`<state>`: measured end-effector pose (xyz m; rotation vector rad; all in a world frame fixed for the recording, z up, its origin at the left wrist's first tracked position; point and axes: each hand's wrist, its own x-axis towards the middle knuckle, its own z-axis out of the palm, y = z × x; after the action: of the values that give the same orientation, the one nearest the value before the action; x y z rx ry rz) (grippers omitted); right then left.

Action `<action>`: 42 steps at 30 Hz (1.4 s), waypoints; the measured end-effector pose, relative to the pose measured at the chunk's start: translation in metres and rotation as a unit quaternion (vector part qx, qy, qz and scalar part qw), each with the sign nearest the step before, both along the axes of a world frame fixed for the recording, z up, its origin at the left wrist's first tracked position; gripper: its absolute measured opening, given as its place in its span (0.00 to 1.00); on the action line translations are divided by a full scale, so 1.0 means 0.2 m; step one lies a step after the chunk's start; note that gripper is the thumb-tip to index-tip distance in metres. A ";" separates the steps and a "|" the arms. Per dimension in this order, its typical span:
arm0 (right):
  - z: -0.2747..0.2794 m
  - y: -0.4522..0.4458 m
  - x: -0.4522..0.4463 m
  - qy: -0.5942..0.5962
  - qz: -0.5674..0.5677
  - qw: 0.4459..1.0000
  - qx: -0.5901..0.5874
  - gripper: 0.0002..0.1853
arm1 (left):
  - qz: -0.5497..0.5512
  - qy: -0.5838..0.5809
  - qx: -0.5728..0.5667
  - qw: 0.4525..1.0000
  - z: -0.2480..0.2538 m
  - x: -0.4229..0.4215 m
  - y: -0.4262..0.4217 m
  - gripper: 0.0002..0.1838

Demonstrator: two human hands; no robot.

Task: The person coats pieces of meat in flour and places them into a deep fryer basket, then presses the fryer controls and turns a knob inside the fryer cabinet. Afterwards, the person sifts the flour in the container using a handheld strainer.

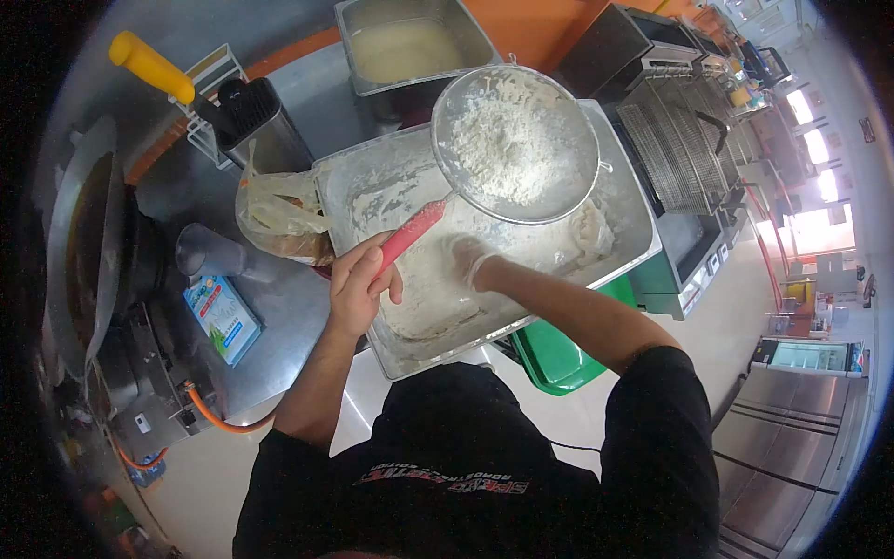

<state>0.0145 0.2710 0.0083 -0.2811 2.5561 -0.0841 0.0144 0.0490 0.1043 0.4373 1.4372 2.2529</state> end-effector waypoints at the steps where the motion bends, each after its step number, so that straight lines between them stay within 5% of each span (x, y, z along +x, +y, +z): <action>1: 0.05 -0.03 0.05 -0.022 -0.037 0.992 -0.121 0.20 | 0.017 -0.001 -0.003 1.000 0.00 0.00 0.01 0.28; 2: 0.10 -0.05 0.07 -0.044 -0.074 0.967 -0.240 0.19 | 0.018 -0.002 -0.003 1.000 0.00 0.00 0.01 0.28; 5: 0.46 -0.01 0.05 -0.128 -0.089 0.955 -0.251 0.20 | 0.021 0.000 0.002 1.000 -0.01 0.00 0.00 0.28; 7: 0.22 0.25 0.05 0.124 0.222 0.959 -0.128 0.24 | -0.008 -0.012 0.015 1.000 -0.02 -0.01 -0.02 0.24; 10: 0.14 0.48 0.04 0.098 0.347 0.929 -0.082 0.36 | -0.014 -0.008 0.015 1.000 0.00 -0.01 -0.02 0.24; 14: 0.26 0.25 0.04 0.049 0.274 0.960 -0.026 0.39 | -0.015 -0.010 0.017 1.000 -0.01 -0.01 -0.02 0.25; 19: 0.11 0.04 -0.01 0.031 0.236 0.922 -0.305 0.43 | -0.018 -0.007 0.018 1.000 -0.01 -0.02 -0.01 0.25; 30: -0.29 -0.27 -0.09 -0.069 0.219 0.897 -0.377 0.22 | 0.029 -0.011 0.019 0.999 0.00 0.00 0.01 0.27; 36: -0.52 -0.08 -0.15 -0.087 0.193 0.920 -0.329 0.12 | 0.042 0.000 0.015 0.999 -0.01 0.01 0.01 0.28; 37: -0.35 0.00 -0.16 -0.034 0.263 0.911 -0.315 0.18 | 0.042 -0.006 0.015 0.999 -0.01 0.01 0.01 0.28; 38: 0.22 -0.01 -0.11 -0.051 0.177 0.976 -0.115 0.22 | 0.040 0.000 0.010 0.999 0.00 0.01 0.01 0.29; 41: 0.33 0.37 -0.07 -0.030 0.044 0.998 -0.043 0.27 | 0.015 0.016 0.027 0.999 -0.01 -0.01 -0.01 0.25; 42: 0.28 0.57 -0.01 0.142 0.081 0.987 -0.005 0.26 | 0.011 0.012 0.021 1.000 -0.01 -0.01 -0.01 0.25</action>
<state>0.0120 0.3854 0.0638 -0.5380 2.8019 0.0068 0.0128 0.0468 0.1027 0.4658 1.4165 2.3059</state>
